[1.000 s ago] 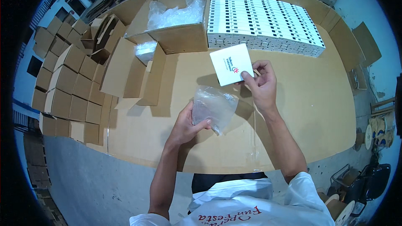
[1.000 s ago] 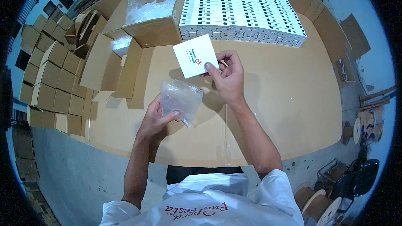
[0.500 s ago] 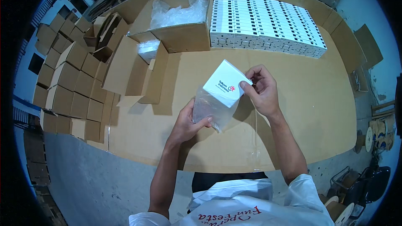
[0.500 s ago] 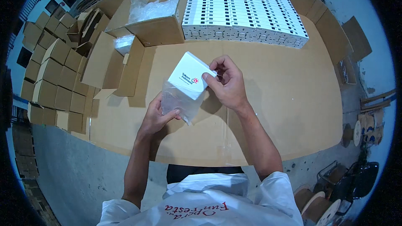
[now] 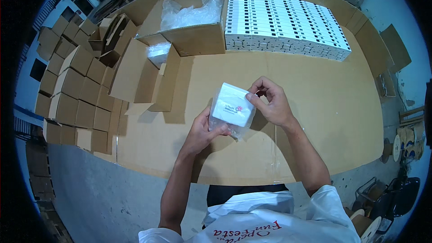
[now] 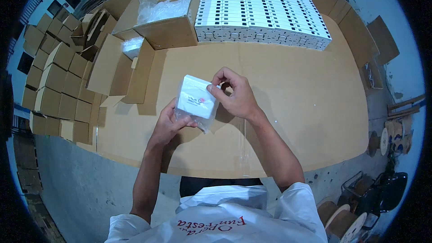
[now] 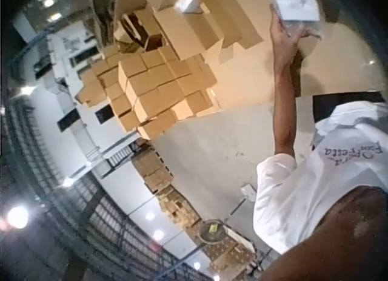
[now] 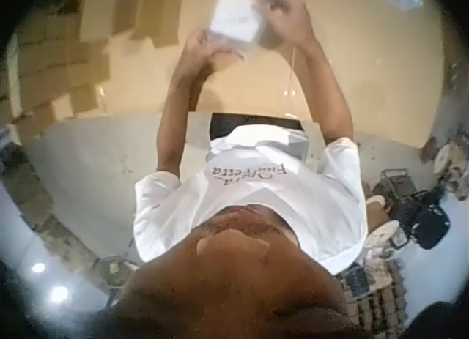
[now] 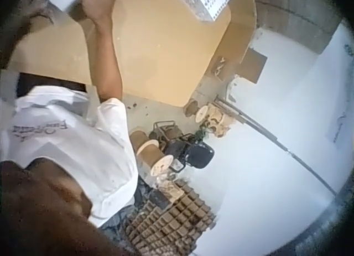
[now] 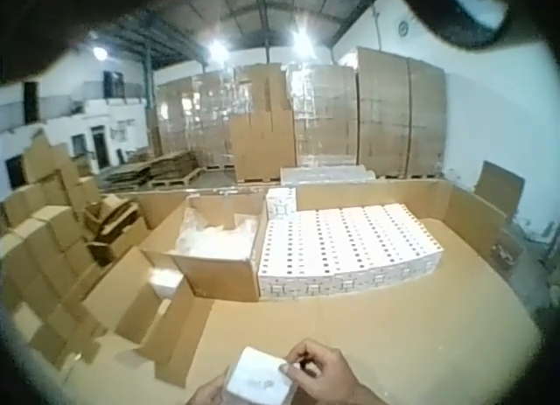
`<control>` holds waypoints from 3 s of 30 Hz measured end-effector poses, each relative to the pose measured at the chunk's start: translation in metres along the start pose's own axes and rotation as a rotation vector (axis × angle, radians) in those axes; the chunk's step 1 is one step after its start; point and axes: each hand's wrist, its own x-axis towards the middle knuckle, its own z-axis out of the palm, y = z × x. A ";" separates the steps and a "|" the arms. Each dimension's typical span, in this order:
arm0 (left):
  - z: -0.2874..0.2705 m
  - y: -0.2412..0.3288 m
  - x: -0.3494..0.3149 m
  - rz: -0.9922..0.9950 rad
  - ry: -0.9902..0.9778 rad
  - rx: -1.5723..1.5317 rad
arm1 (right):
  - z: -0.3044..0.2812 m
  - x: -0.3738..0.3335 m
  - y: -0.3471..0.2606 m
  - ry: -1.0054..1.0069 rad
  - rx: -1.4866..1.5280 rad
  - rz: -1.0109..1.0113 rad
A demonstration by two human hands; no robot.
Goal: The recorder takes a small white box, places it inside a clear plastic bag, and then puts the bagged box into a larger cardboard box.
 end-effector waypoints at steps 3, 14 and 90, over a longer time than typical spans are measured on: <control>0.005 0.000 0.002 -0.072 0.051 -0.132 | 0.001 0.000 -0.002 -0.053 -0.008 0.035; 0.002 -0.003 0.004 -0.013 0.137 -0.439 | 0.018 -0.017 -0.001 -0.161 0.062 0.319; -0.013 0.006 -0.015 0.788 0.334 0.818 | 0.028 -0.026 -0.007 -0.188 -0.215 -0.259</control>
